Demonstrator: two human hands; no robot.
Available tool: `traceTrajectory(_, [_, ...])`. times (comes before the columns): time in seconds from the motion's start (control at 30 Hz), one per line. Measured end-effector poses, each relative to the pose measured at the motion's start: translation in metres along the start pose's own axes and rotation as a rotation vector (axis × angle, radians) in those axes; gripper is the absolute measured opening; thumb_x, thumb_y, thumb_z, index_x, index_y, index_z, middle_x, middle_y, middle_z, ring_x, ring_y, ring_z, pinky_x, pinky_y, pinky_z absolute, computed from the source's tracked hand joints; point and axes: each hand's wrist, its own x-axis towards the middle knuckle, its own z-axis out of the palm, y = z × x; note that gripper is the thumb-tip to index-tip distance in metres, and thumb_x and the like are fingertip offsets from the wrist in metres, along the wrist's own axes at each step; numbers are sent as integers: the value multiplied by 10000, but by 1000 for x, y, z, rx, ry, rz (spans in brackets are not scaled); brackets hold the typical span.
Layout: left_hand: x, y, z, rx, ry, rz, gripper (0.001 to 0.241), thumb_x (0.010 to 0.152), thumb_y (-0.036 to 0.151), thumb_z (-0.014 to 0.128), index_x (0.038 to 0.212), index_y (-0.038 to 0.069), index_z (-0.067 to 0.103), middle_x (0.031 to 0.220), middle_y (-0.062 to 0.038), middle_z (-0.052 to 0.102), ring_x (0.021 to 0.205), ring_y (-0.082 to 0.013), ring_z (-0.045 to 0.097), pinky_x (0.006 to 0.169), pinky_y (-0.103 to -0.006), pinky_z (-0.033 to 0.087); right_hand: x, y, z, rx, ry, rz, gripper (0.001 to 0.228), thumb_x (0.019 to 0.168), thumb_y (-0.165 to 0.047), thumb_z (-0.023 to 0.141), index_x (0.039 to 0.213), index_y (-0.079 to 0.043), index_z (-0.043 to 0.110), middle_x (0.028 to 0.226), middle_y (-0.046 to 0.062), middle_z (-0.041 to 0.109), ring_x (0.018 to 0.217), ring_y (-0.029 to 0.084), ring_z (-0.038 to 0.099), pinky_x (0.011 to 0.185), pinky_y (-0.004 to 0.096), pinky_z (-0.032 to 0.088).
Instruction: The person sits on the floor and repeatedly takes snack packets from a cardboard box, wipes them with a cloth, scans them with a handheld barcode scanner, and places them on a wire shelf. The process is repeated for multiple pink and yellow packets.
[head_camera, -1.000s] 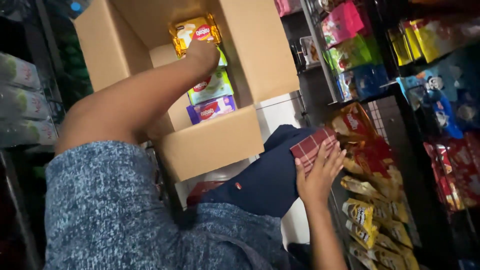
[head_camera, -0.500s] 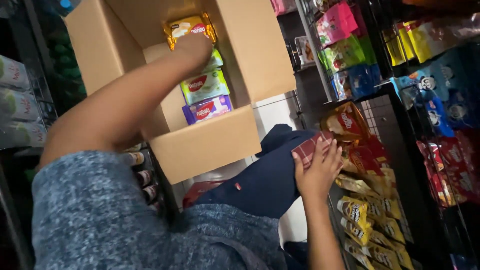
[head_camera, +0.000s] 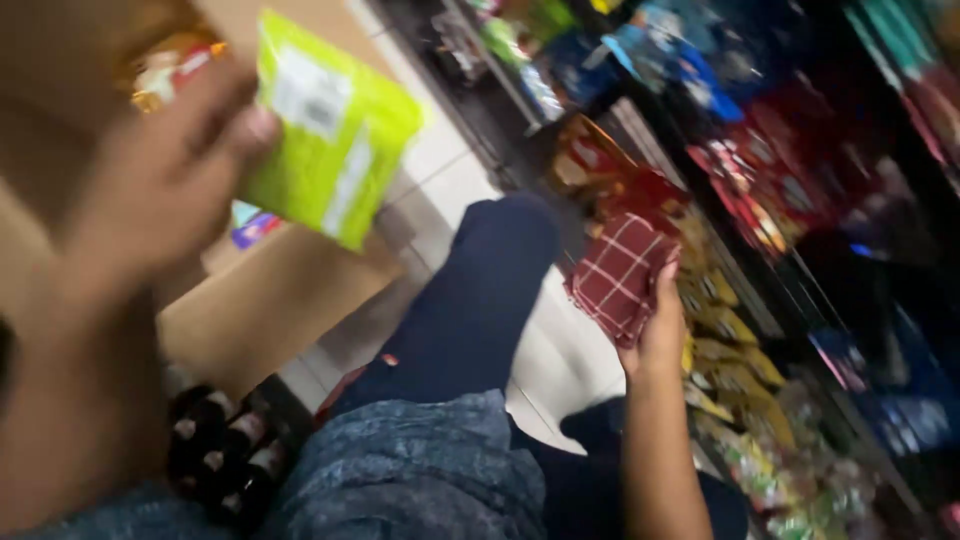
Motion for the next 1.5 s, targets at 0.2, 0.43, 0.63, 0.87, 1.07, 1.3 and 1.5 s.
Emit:
traceTrajectory(0.2, [-31,-38,276,-962,-355,-404,498,1044,308,522,1464,40,531,1350,-110,660,1219,-205,614,1072,-360,461,-31,11,-84,278,47,3,772,929,-615,534,1490,-88,475,1417,135,623,1244,317,660,1009,520,560])
traceTrajectory(0.43, [13,7,420,-1226,-822,-612,567,1055,472,440,1462,81,500,1273,-82,648,1086,-154,653,940,-312,537,-41,41,-150,6,350,33,571,892,-157,662,1426,-139,464,1330,90,607,1214,289,630,1021,530,542])
traceTrajectory(0.63, [49,-45,490,-1394,-1219,-556,829,999,799,364,1507,152,464,1224,-106,602,732,-133,539,607,-276,423,-34,61,-176,443,492,127,447,936,-188,607,1369,-84,560,1296,130,656,1142,314,683,961,493,583])
traceTrajectory(0.87, [29,-39,514,-1483,-1224,-888,872,907,776,457,1490,128,481,1372,-114,604,929,-230,621,808,-424,541,-25,67,-168,-218,564,-329,503,1041,-69,521,1538,-37,453,1487,150,569,1351,274,558,1139,413,441])
traceTrajectory(1.07, [28,-26,521,-1391,-1051,-878,749,973,631,496,1480,80,483,1374,-120,617,1183,-295,617,1011,-543,526,-31,41,-131,-383,371,-643,503,1072,-91,429,1570,-25,386,1640,152,410,1538,295,410,1258,413,356])
traceTrajectory(1.3, [18,-13,514,-1447,-1088,-875,670,1048,583,449,1538,127,439,1424,-119,593,1319,-284,561,1107,-486,471,-26,68,-137,-989,322,-680,548,1019,-24,511,1561,-60,439,1699,185,351,1626,394,288,1351,504,160])
traceTrajectory(1.5, [18,-14,516,-1483,-1069,-878,790,970,705,390,1554,172,403,1524,-85,518,1381,-248,533,1145,-467,440,-21,69,-125,-1020,156,-634,684,967,-134,605,1595,-37,351,1704,252,198,1615,421,94,1302,560,-4])
